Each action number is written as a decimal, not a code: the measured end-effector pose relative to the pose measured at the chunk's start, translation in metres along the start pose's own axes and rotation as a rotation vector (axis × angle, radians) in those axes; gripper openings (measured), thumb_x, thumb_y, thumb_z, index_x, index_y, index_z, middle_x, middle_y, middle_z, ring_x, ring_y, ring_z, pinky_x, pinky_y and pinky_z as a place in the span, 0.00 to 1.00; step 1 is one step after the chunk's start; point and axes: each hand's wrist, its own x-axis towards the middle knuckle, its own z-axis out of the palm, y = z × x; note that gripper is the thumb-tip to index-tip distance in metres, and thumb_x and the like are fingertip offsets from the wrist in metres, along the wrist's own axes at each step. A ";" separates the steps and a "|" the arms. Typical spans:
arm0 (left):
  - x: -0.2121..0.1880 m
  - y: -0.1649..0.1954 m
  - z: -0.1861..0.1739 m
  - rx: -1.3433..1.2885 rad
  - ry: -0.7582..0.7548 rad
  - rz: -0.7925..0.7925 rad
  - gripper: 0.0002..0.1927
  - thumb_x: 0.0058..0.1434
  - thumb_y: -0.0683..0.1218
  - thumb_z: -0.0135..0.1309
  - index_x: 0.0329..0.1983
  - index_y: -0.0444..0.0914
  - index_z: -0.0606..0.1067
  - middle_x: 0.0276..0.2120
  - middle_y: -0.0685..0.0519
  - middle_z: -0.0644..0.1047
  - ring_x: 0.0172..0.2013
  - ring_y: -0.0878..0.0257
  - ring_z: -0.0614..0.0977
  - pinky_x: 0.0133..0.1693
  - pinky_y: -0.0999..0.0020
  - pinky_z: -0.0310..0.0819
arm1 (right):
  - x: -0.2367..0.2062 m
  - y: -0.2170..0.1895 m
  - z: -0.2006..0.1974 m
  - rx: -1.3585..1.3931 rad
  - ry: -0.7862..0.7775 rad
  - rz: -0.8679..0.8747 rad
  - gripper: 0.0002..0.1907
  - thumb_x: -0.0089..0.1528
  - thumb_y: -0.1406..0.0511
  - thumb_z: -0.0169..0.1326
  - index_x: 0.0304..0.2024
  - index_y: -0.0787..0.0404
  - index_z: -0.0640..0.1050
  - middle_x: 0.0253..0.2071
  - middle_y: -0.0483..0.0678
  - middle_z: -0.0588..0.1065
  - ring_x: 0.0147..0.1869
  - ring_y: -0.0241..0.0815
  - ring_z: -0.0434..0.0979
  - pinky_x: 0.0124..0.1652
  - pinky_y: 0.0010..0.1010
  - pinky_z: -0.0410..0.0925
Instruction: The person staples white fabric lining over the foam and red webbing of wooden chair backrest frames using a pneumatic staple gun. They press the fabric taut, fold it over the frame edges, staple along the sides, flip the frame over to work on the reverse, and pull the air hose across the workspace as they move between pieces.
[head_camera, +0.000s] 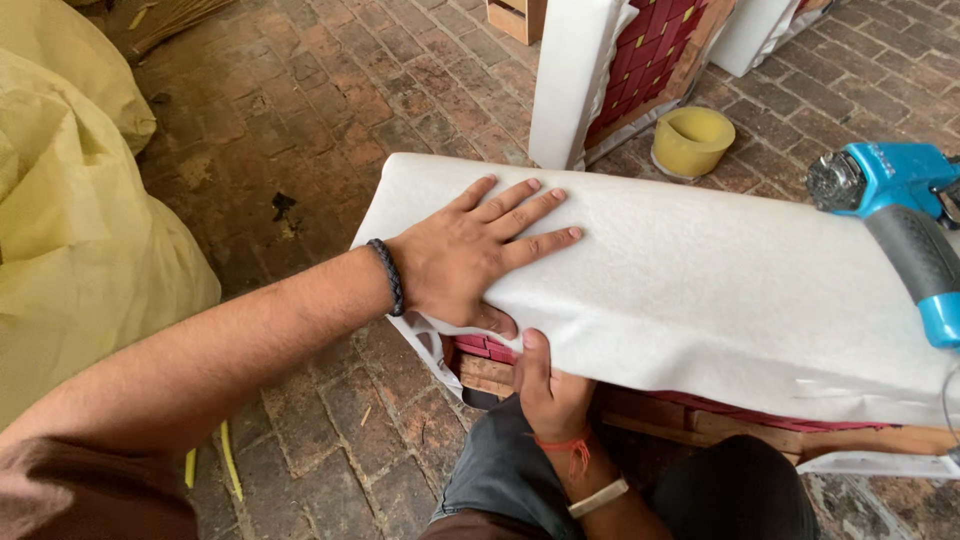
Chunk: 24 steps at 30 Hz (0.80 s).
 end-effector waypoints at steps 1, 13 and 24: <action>0.000 0.005 -0.001 0.015 0.003 -0.028 0.65 0.40 0.75 0.65 0.76 0.55 0.45 0.75 0.44 0.45 0.73 0.41 0.47 0.68 0.33 0.37 | 0.002 0.007 0.000 -0.069 0.033 -0.082 0.08 0.69 0.72 0.52 0.45 0.73 0.79 0.26 0.54 0.75 0.23 0.45 0.71 0.29 0.36 0.68; -0.009 0.048 0.010 0.177 0.118 -0.254 0.63 0.40 0.56 0.73 0.76 0.45 0.50 0.74 0.41 0.52 0.71 0.42 0.58 0.65 0.34 0.52 | 0.017 -0.127 -0.112 -0.688 0.197 -0.749 0.06 0.69 0.66 0.56 0.39 0.62 0.79 0.31 0.49 0.78 0.34 0.43 0.81 0.38 0.30 0.73; -0.017 0.039 0.030 0.254 0.273 -0.128 0.51 0.48 0.47 0.64 0.75 0.37 0.55 0.72 0.37 0.59 0.70 0.44 0.64 0.65 0.41 0.59 | 0.152 -0.137 -0.217 -1.510 0.168 0.115 0.48 0.65 0.48 0.68 0.64 0.77 0.57 0.53 0.76 0.76 0.55 0.74 0.77 0.54 0.55 0.69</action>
